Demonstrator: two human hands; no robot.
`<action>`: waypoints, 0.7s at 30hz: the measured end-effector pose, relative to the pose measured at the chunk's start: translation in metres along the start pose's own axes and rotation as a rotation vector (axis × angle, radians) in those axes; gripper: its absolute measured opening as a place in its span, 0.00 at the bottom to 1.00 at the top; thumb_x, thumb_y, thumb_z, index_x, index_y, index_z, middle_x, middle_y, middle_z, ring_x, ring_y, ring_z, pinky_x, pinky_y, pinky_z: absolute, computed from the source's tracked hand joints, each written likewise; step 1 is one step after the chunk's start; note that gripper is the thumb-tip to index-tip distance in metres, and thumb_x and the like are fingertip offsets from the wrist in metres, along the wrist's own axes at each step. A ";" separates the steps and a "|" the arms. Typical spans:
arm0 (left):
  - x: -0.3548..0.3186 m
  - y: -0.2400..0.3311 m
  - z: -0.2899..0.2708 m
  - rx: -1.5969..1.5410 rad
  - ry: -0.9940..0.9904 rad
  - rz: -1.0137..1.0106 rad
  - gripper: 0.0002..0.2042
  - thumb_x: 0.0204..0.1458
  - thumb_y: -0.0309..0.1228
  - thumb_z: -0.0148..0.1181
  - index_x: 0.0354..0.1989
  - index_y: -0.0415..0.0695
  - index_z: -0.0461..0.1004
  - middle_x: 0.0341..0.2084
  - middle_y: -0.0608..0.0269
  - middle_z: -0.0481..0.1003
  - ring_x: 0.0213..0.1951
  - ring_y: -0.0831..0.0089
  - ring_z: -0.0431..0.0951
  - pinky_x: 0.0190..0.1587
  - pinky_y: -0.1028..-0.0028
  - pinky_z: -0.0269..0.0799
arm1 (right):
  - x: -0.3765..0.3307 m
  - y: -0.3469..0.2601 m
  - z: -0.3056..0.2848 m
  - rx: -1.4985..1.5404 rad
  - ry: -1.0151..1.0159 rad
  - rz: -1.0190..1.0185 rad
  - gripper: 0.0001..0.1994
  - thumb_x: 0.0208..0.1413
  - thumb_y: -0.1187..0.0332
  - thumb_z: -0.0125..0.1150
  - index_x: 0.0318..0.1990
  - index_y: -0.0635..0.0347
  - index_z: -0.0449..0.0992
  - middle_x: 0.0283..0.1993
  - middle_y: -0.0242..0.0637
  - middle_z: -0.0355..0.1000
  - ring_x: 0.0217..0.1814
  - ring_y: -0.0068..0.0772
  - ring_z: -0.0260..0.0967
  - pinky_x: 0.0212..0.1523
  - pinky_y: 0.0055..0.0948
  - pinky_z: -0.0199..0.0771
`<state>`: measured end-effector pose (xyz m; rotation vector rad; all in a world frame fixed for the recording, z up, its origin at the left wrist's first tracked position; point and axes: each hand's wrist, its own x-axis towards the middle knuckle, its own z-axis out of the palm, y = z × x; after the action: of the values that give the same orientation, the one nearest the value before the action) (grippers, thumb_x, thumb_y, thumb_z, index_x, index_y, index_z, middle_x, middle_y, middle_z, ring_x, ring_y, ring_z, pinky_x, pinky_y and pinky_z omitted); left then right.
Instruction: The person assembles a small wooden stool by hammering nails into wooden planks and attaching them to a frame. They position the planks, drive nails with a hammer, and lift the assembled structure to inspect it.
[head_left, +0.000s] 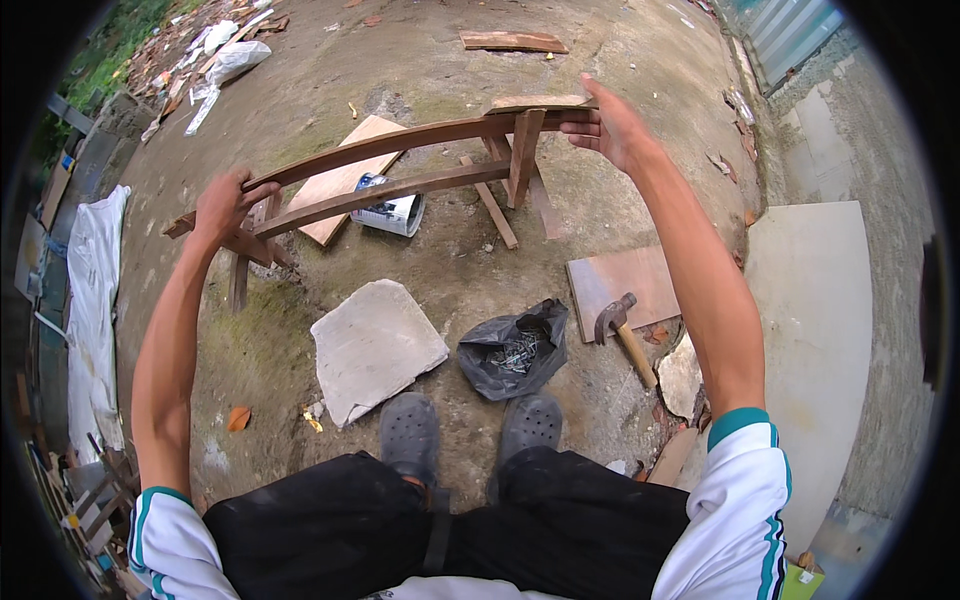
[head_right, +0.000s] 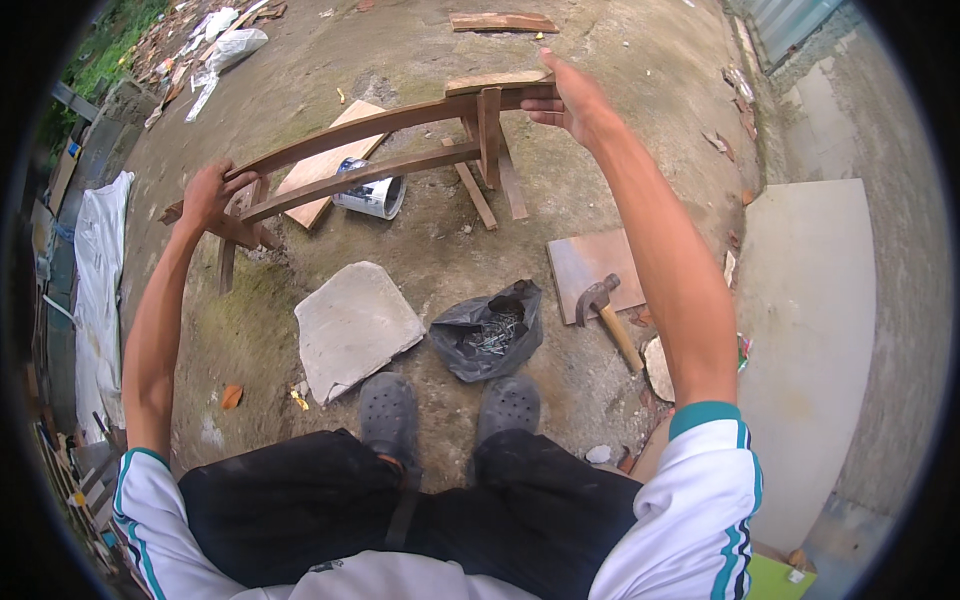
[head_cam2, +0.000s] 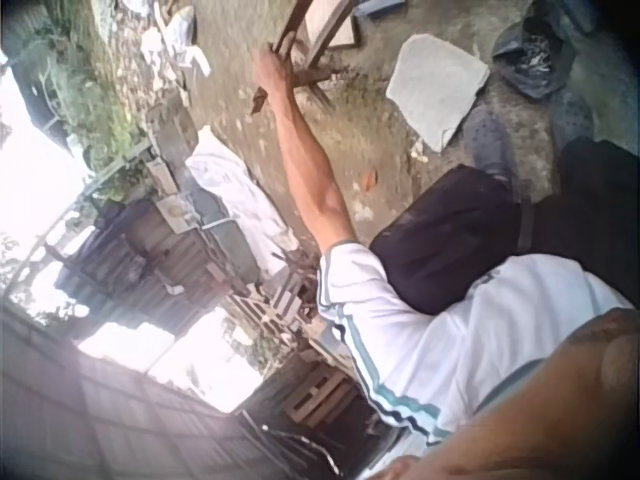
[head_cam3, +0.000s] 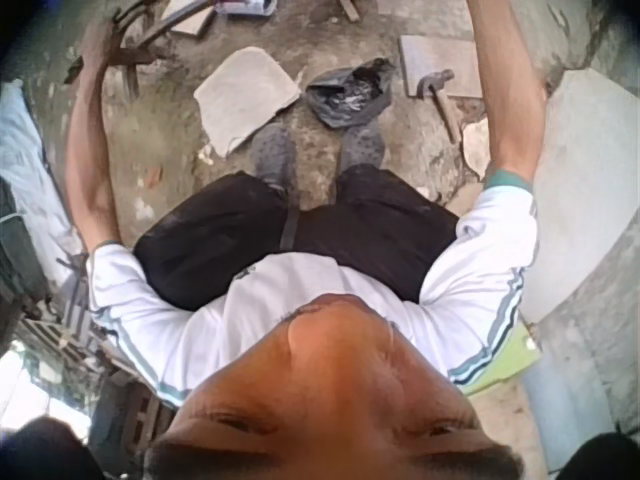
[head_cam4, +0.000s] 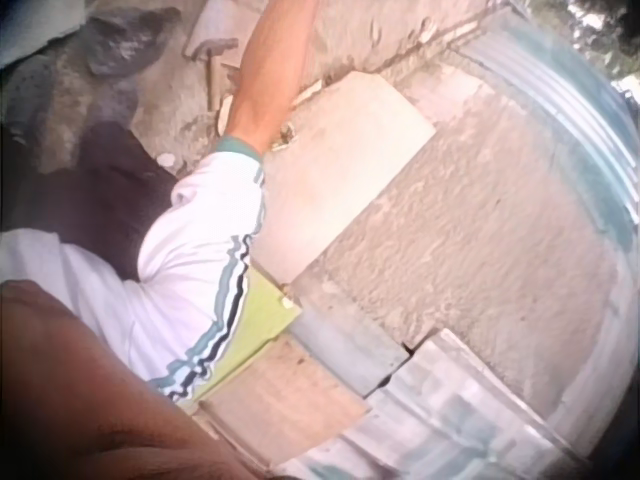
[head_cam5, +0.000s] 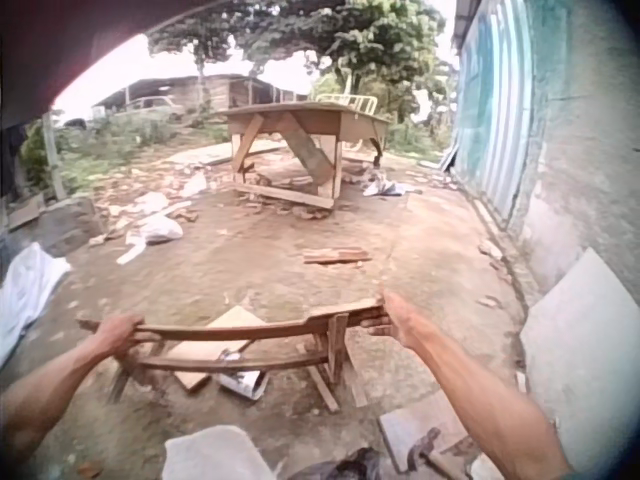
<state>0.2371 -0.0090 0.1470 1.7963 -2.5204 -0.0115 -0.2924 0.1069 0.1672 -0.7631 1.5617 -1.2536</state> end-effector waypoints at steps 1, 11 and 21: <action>0.001 -0.002 0.008 0.010 0.017 0.011 0.34 0.51 0.65 0.56 0.28 0.37 0.72 0.23 0.42 0.75 0.33 0.41 0.76 0.34 0.52 0.68 | 0.000 0.004 -0.003 0.019 -0.007 -0.042 0.22 0.68 0.56 0.43 0.55 0.68 0.65 0.39 0.44 0.73 0.37 0.35 0.75 0.34 0.32 0.79; -0.003 0.004 0.030 0.125 0.102 -0.092 0.36 0.50 0.69 0.53 0.30 0.39 0.76 0.22 0.43 0.77 0.31 0.44 0.79 0.33 0.53 0.71 | 0.011 0.085 -0.014 -0.270 -0.068 0.288 0.28 0.67 0.47 0.43 0.57 0.66 0.67 0.47 0.41 0.70 0.46 0.36 0.72 0.44 0.39 0.77; -0.011 0.016 0.023 0.151 0.438 0.059 0.30 0.42 0.65 0.63 0.26 0.45 0.77 0.20 0.55 0.77 0.27 0.56 0.79 0.29 0.60 0.71 | 0.029 0.106 0.015 -0.191 -0.370 0.431 0.15 0.54 0.67 0.66 0.43 0.68 0.71 0.33 0.38 0.72 0.28 0.29 0.73 0.25 0.27 0.80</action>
<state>0.2241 0.0060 0.1242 1.5561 -2.3025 0.5264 -0.2786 0.1045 0.0573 -0.6840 1.4485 -0.6171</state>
